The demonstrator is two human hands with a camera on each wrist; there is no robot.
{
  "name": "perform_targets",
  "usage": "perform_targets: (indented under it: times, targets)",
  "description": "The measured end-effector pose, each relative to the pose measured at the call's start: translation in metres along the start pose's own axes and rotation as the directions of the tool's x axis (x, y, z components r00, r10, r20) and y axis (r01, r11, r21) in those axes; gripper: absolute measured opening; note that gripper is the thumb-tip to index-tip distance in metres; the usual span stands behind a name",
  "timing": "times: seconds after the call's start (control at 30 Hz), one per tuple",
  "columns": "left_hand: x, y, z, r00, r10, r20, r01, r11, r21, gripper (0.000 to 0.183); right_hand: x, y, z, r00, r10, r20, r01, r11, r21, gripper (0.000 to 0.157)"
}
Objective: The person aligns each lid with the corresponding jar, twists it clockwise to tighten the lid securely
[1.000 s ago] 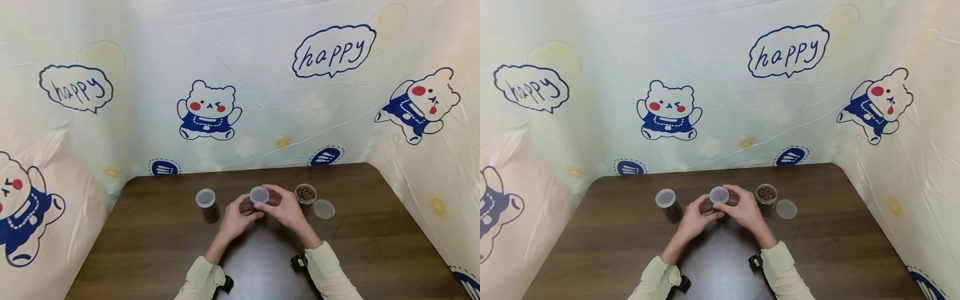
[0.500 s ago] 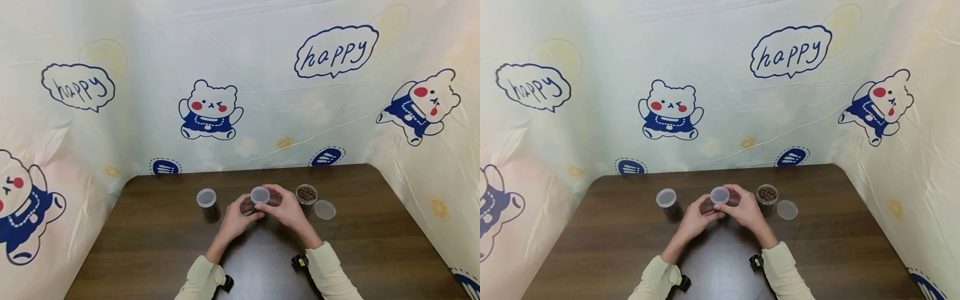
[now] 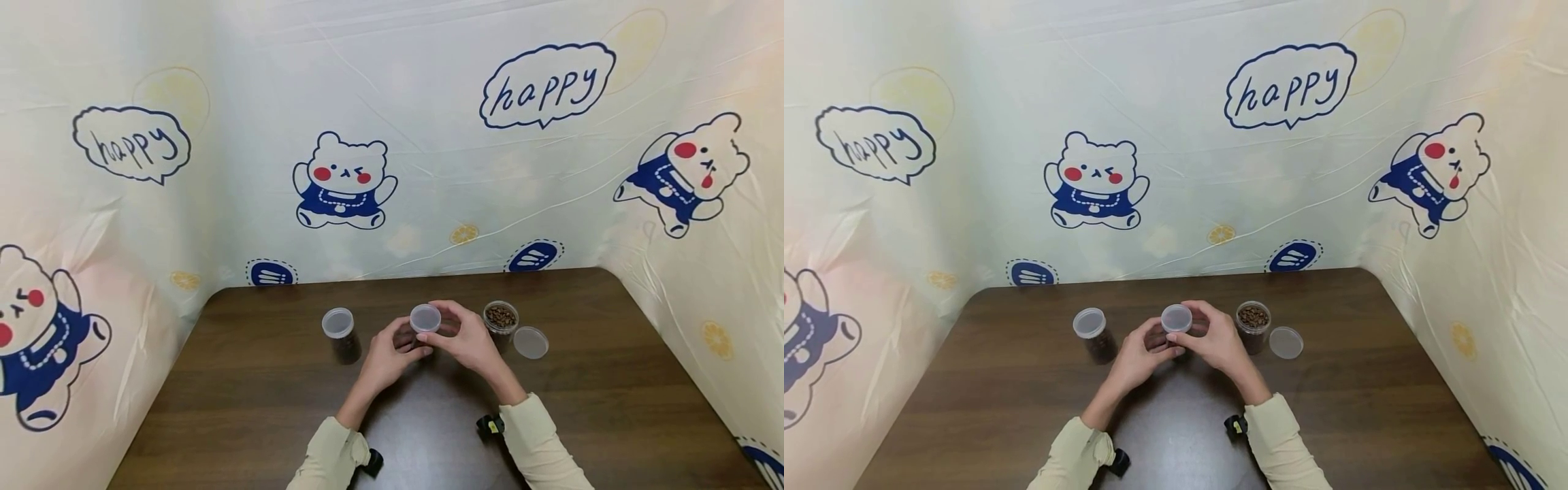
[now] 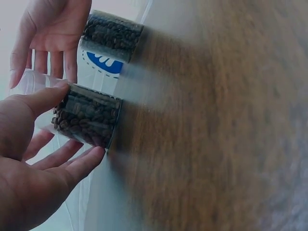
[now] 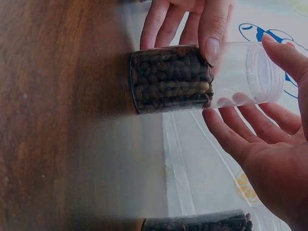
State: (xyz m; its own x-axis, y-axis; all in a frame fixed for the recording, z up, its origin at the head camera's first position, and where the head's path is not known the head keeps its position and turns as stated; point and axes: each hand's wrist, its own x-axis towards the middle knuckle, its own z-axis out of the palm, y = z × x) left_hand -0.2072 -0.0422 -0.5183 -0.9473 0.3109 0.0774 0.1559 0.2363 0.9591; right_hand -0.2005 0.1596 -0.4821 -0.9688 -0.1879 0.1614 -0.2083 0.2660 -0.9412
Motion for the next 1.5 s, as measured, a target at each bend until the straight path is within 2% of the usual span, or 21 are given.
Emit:
perform_targets:
  times: [0.3,0.43,0.6,0.7,0.87,1.03,1.17,1.33,1.5]
  targets:
    - [-0.001,0.001,0.003,0.998,-0.016,-0.055,0.018,0.999,0.036,0.065,0.0,-0.003,-0.003,1.0,0.002,0.002,-0.002,0.999,-0.049,0.069]
    - [-0.003,0.01,0.003,0.995,-0.016,-0.097,0.025,0.995,0.093,0.072,-0.002,-0.013,-0.008,1.0,-0.011,0.009,0.011,0.997,-0.076,0.071]
    - [-0.006,0.028,0.005,0.985,0.081,-0.154,-0.053,0.982,0.181,0.075,-0.007,-0.024,-0.014,0.996,-0.083,0.019,0.084,0.986,-0.142,0.071]
    - [-0.008,0.034,0.006,0.964,0.174,-0.199,-0.127,0.965,0.231,0.075,-0.01,-0.029,-0.017,0.991,-0.133,0.031,0.137,0.971,-0.197,0.071]
    - [-0.009,0.044,0.007,0.935,0.254,-0.247,-0.179,0.94,0.29,0.077,-0.018,-0.035,-0.025,0.983,-0.182,0.027,0.181,0.938,-0.296,0.072]
    - [-0.011,0.061,0.01,0.922,0.315,-0.227,-0.219,0.905,0.364,0.068,-0.028,-0.042,-0.04,0.978,-0.207,-0.009,0.189,0.913,-0.361,0.071]
    - [-0.011,0.077,0.014,0.901,0.39,-0.191,-0.297,0.874,0.385,0.064,-0.036,-0.043,-0.055,0.972,-0.234,-0.035,0.201,0.895,-0.397,0.072]
    - [-0.01,0.092,0.019,0.87,0.478,-0.12,-0.408,0.835,0.37,0.064,-0.043,-0.039,-0.073,0.954,-0.286,-0.09,0.214,0.859,-0.465,0.071]
    - [-0.008,0.1,0.027,0.846,0.53,-0.05,-0.486,0.807,0.335,0.065,-0.047,-0.034,-0.091,0.945,-0.295,-0.145,0.186,0.843,-0.504,0.07]
